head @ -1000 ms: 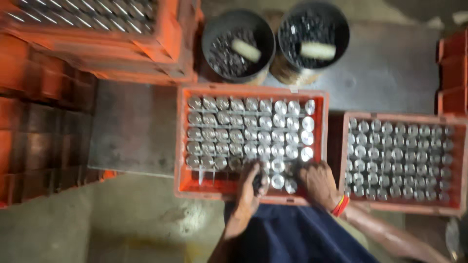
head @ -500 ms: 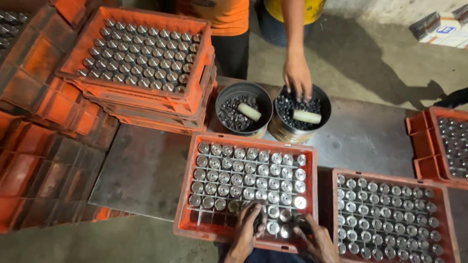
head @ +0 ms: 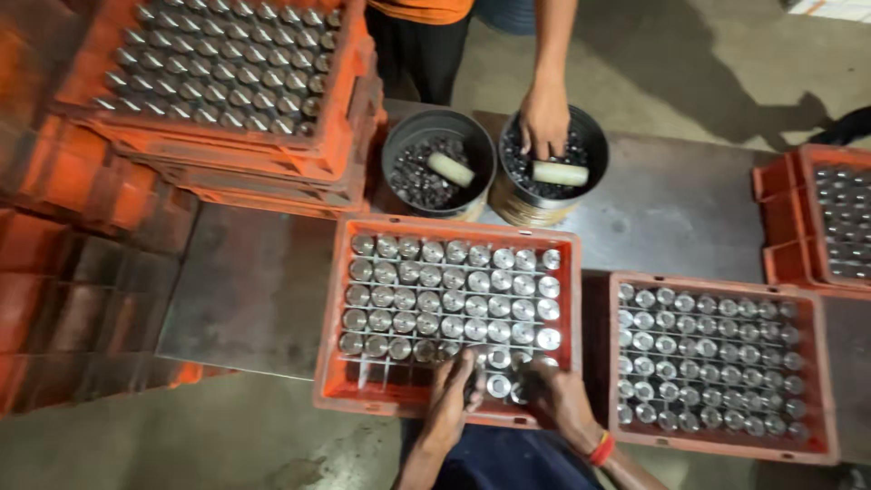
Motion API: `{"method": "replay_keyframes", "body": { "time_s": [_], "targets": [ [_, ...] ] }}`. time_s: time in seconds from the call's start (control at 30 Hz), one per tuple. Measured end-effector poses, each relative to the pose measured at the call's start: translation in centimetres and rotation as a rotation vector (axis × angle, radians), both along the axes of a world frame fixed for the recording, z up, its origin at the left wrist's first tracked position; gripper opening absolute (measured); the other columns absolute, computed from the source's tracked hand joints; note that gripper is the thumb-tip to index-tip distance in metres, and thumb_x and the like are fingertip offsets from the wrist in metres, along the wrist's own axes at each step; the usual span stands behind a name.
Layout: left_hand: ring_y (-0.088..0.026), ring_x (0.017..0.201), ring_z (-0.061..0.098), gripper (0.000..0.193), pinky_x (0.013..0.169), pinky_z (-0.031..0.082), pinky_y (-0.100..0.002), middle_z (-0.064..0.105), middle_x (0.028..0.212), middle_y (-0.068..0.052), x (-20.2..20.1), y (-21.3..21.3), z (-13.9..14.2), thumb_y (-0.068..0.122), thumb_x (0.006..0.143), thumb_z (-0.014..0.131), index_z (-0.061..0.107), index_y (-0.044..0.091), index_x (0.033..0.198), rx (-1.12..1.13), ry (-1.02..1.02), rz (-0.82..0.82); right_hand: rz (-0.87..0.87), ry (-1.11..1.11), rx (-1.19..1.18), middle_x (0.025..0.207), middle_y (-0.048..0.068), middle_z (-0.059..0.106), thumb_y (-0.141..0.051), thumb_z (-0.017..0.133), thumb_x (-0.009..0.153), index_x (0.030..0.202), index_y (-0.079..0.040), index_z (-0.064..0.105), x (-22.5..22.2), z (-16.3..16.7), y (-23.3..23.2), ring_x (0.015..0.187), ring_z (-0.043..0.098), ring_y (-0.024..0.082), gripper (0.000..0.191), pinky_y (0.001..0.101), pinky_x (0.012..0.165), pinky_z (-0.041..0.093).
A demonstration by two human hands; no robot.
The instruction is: The person repeatedly picks small cylindrical metal parts from a red crate, inspects them, and places them into one of two nearby metal bins. The person continues this sorting process throughout the clip, handling the parts one at a time.
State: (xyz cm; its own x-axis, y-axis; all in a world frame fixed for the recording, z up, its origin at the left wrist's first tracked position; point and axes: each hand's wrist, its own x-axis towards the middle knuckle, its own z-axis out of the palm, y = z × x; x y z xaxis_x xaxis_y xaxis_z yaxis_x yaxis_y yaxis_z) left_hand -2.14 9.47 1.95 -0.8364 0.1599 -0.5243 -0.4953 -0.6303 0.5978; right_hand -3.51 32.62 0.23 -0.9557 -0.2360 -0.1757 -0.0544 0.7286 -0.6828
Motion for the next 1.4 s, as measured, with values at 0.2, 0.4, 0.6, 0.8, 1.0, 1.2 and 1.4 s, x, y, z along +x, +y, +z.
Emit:
{"method": "replay_keyframes", "body": {
  "time_s": [0.2, 0.4, 0.6, 0.8, 1.0, 1.2, 1.4],
  "targets": [
    [-0.004, 0.052, 0.042, 0.048, 0.044, 0.032, -0.020, 0.051, 0.067, 0.005, -0.6, -0.1, 2.7, 0.033, 0.102, 0.061, 0.058, 0.016, 0.147, -0.126, 0.108, -0.239, -0.135, -0.023, -0.272, 0.087, 0.012, 0.075, -0.014, 0.071, 0.092, 0.108, -0.004, 0.074, -0.5, 3.2, -1.0, 0.073, 0.070, 0.018, 0.019, 0.0334, 0.070, 0.057],
    [-0.005, 0.057, 0.047, 0.058, 0.046, 0.035, -0.022, 0.057, 0.077, 0.004, -0.7, 2.2, 1.0, 0.033, 0.099, 0.063, 0.043, 0.022, 0.153, -0.065, 0.168, -0.409, -0.128, -0.382, -0.664, 0.100, 0.007, 0.080, -0.009, 0.075, 0.086, 0.116, 0.001, 0.075, -0.2, 2.8, -1.0, 0.084, 0.073, 0.016, 0.032, 0.0323, 0.079, 0.060],
    [-0.012, 0.055, 0.053, 0.028, 0.047, 0.042, -0.026, 0.056, 0.075, -0.004, -0.3, 1.6, -2.8, 0.033, 0.107, 0.060, 0.057, 0.006, 0.103, 0.224, -0.188, 0.052, -0.376, -0.095, -0.272, 0.097, 0.006, 0.079, -0.012, 0.079, 0.081, 0.107, -0.007, 0.079, -0.6, 1.8, 0.7, 0.077, 0.070, 0.015, 0.027, 0.0336, 0.069, 0.057],
    [-0.013, 0.069, 0.057, 0.018, 0.062, 0.051, -0.032, 0.060, 0.082, -0.003, 0.2, 0.8, -4.2, 0.027, 0.099, 0.063, 0.061, 0.010, 0.104, 0.236, -0.172, 0.228, 0.085, 0.452, 0.077, 0.094, 0.009, 0.075, -0.014, 0.083, 0.072, 0.096, -0.012, 0.076, -1.3, 3.2, 0.8, 0.082, 0.066, 0.029, 0.026, 0.0406, 0.071, 0.051],
    [-0.006, 0.066, 0.056, 0.020, 0.060, 0.050, -0.025, 0.059, 0.080, 0.003, 0.1, 1.9, -4.8, 0.033, 0.100, 0.066, 0.065, 0.014, 0.106, -0.071, -0.360, 0.165, 0.138, 0.274, 0.185, 0.092, 0.009, 0.076, -0.005, 0.073, 0.063, 0.105, -0.016, 0.078, -4.3, 4.0, -1.6, 0.084, 0.073, 0.028, 0.044, 0.0408, 0.077, 0.056],
    [-0.010, 0.056, 0.046, 0.028, 0.050, 0.035, -0.025, 0.054, 0.073, 0.000, 0.6, 2.3, -6.1, 0.041, 0.104, 0.062, 0.059, 0.015, 0.114, 0.090, -0.047, 0.015, -0.159, -0.020, -0.085, 0.097, 0.013, 0.080, -0.017, 0.075, 0.089, 0.111, -0.010, 0.078, -3.3, 5.9, -2.3, 0.084, 0.076, 0.027, 0.023, 0.0366, 0.078, 0.059],
    [-0.029, 0.093, 0.066, 0.043, 0.080, 0.053, -0.045, 0.066, 0.108, -0.014, 0.8, 6.7, -4.8, 0.044, 0.107, 0.048, 0.055, 0.009, 0.131, -0.672, 0.140, 0.011, -0.128, 0.138, -0.285, 0.113, 0.016, 0.076, -0.013, 0.076, 0.085, 0.117, 0.001, 0.073, 1.0, 5.7, -4.4, 0.105, 0.071, 0.026, 0.035, 0.0373, 0.092, 0.052]
  ]
}}
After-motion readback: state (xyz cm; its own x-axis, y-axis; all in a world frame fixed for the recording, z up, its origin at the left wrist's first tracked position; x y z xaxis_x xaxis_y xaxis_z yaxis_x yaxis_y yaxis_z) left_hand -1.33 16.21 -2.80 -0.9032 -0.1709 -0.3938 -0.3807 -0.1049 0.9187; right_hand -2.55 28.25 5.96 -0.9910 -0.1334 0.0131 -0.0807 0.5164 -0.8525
